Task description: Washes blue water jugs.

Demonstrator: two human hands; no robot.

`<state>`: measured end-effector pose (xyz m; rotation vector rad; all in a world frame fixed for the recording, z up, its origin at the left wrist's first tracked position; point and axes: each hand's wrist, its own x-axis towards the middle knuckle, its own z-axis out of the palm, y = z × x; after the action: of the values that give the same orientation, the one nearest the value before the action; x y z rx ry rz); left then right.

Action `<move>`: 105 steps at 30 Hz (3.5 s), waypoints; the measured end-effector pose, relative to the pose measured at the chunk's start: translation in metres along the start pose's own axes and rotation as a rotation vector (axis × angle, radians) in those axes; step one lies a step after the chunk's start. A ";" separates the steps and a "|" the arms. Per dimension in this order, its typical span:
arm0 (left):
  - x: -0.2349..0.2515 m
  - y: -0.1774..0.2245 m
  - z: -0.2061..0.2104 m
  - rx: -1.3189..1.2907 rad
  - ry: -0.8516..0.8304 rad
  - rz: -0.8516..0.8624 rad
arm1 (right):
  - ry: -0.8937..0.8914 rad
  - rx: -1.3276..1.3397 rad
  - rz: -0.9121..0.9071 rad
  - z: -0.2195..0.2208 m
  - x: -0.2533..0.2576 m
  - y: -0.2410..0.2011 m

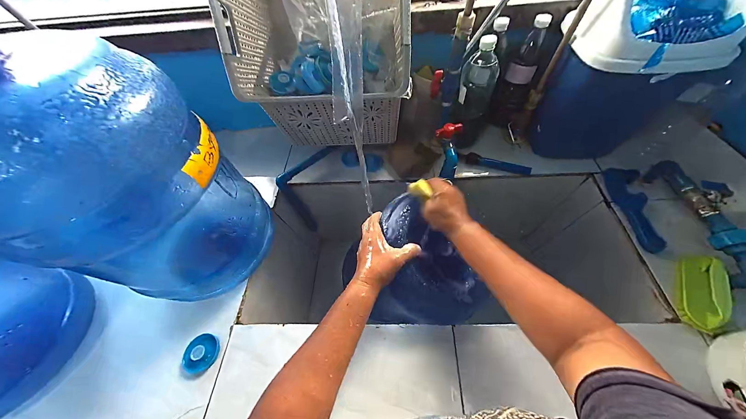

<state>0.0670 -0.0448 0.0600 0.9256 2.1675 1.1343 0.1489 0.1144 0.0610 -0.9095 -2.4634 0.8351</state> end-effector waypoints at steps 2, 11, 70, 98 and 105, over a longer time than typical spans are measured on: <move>-0.004 -0.008 0.008 -0.088 0.066 0.072 | 0.005 0.113 -0.320 0.022 -0.025 -0.020; 0.040 0.005 -0.035 0.040 -0.093 -0.018 | -0.021 0.071 -0.330 0.036 -0.089 -0.021; -0.006 -0.017 -0.032 -0.071 0.020 -0.096 | -0.188 0.123 0.192 -0.009 0.028 0.025; 0.056 0.027 -0.051 0.958 -0.053 0.219 | 0.031 -0.466 0.691 -0.292 -0.080 0.189; 0.048 0.031 -0.027 0.856 0.023 0.039 | -0.235 0.320 0.082 -0.033 -0.074 0.046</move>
<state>0.0279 -0.0081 0.0938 1.2845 2.6900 0.1725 0.2405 0.1048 0.0452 -0.8388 -2.3933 1.3886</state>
